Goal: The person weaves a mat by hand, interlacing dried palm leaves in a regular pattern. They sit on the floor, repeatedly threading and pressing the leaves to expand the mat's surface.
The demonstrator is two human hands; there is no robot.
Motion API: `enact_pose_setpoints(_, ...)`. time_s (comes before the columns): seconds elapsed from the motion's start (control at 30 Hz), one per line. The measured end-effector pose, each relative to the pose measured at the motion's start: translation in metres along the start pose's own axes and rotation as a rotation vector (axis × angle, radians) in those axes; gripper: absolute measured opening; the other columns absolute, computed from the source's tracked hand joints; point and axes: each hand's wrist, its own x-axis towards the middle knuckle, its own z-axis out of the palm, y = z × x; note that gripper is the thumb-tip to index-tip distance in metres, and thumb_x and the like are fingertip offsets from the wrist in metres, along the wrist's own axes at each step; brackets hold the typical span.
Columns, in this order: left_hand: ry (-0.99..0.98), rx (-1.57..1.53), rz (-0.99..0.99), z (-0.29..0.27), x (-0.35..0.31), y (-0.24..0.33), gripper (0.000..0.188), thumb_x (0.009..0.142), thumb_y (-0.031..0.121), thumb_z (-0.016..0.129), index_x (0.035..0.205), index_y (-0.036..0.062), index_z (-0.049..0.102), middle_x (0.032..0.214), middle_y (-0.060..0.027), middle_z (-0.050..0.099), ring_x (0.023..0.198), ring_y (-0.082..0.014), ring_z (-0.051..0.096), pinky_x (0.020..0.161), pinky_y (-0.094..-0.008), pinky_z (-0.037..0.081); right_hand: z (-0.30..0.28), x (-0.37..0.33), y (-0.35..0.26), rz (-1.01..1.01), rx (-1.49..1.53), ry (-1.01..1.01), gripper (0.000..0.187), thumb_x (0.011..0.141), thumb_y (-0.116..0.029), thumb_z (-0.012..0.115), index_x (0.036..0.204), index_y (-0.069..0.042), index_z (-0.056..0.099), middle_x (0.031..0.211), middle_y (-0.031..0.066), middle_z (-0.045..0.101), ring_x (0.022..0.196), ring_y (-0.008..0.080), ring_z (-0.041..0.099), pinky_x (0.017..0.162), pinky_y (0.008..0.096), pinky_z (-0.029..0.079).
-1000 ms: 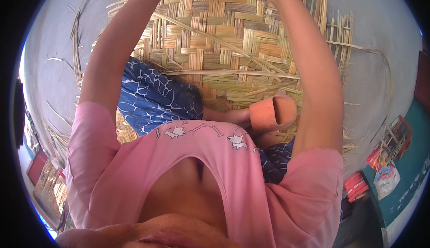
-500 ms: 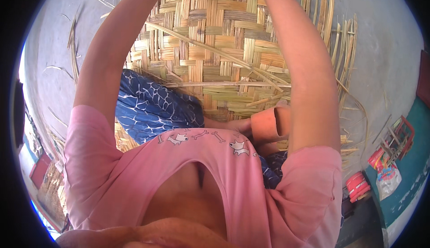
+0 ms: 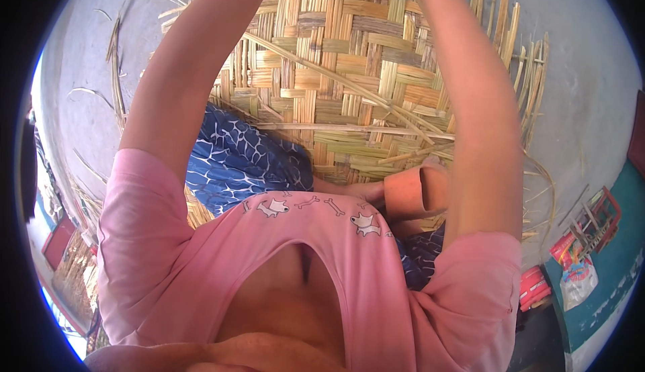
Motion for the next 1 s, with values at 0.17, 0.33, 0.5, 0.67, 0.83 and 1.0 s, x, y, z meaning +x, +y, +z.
enact_pose_setpoints(0.17,0.034,-0.309,-0.245,-0.045,-0.046,0.022,0.041,0.096,0.038,0.062,0.115,0.0058,0.077,0.125,-0.0192,0.071,0.12,-0.0347,0.068,0.098,-0.0438,0.054,-0.001,-0.01,0.024,-0.115,0.532,0.059,0.023,0.098,-0.015,0.053,0.106,-0.002,0.07,0.087,0.012,0.068,0.077,0.0215,0.064,0.066,0.0396,0.05)
enact_pose_setpoints(0.33,-0.055,-0.167,-0.207,-0.066,-0.059,0.026,0.047,0.095,0.046,0.063,0.118,0.0067,0.076,0.127,-0.0163,0.071,0.122,-0.0321,0.067,0.1,-0.0437,0.053,-0.007,-0.028,0.004,-0.244,0.279,0.145,0.022,0.1,-0.017,0.052,0.11,-0.004,0.067,0.087,0.0108,0.067,0.08,0.0202,0.063,0.068,0.0376,0.05)
enact_pose_setpoints(0.5,-0.097,-0.041,-0.089,-0.064,-0.057,0.029,0.04,0.1,0.037,0.057,0.117,0.0059,0.077,0.124,-0.017,0.072,0.119,-0.0328,0.068,0.099,-0.0438,0.053,-0.007,-0.039,-0.007,-0.034,0.41,0.01,0.024,0.102,-0.02,0.052,0.114,-0.006,0.066,0.089,0.0096,0.066,0.084,0.0204,0.062,0.071,0.0384,0.052)
enact_pose_setpoints(0.67,-0.213,0.023,-0.066,-0.013,-0.017,0.002,0.045,0.099,0.042,0.058,0.111,0.0023,0.077,0.118,-0.0179,0.074,0.113,-0.034,0.07,0.096,-0.0459,0.054,0.017,0.002,0.025,0.073,0.614,-0.003,0.027,0.104,-0.023,0.051,0.122,-0.007,0.064,0.101,0.0102,0.066,0.091,0.0228,0.061,0.071,0.039,0.052)
enact_pose_setpoints(0.83,-0.117,-0.467,-0.285,-0.023,-0.036,0.008,0.066,0.086,0.058,0.072,0.11,-0.0026,0.076,0.113,-0.0229,0.074,0.106,-0.0352,0.072,0.092,-0.0445,0.056,0.013,-0.007,0.025,0.089,0.454,-0.078,0.032,0.104,-0.024,0.051,0.128,-0.005,0.061,0.104,0.0102,0.066,0.092,0.0255,0.061,0.073,0.0422,0.053)
enact_pose_setpoints(1.0,0.092,-0.764,-0.128,0.027,-0.027,-0.034,0.065,0.083,0.053,0.081,0.112,-0.0044,0.072,0.103,-0.0164,0.076,0.087,-0.0306,0.074,0.076,-0.0427,0.059,0.009,-0.005,0.024,0.112,0.722,-0.194,0.035,0.105,-0.025,0.052,0.134,-0.006,0.056,0.113,0.0102,0.065,0.099,0.0262,0.061,0.086,0.0485,0.053)
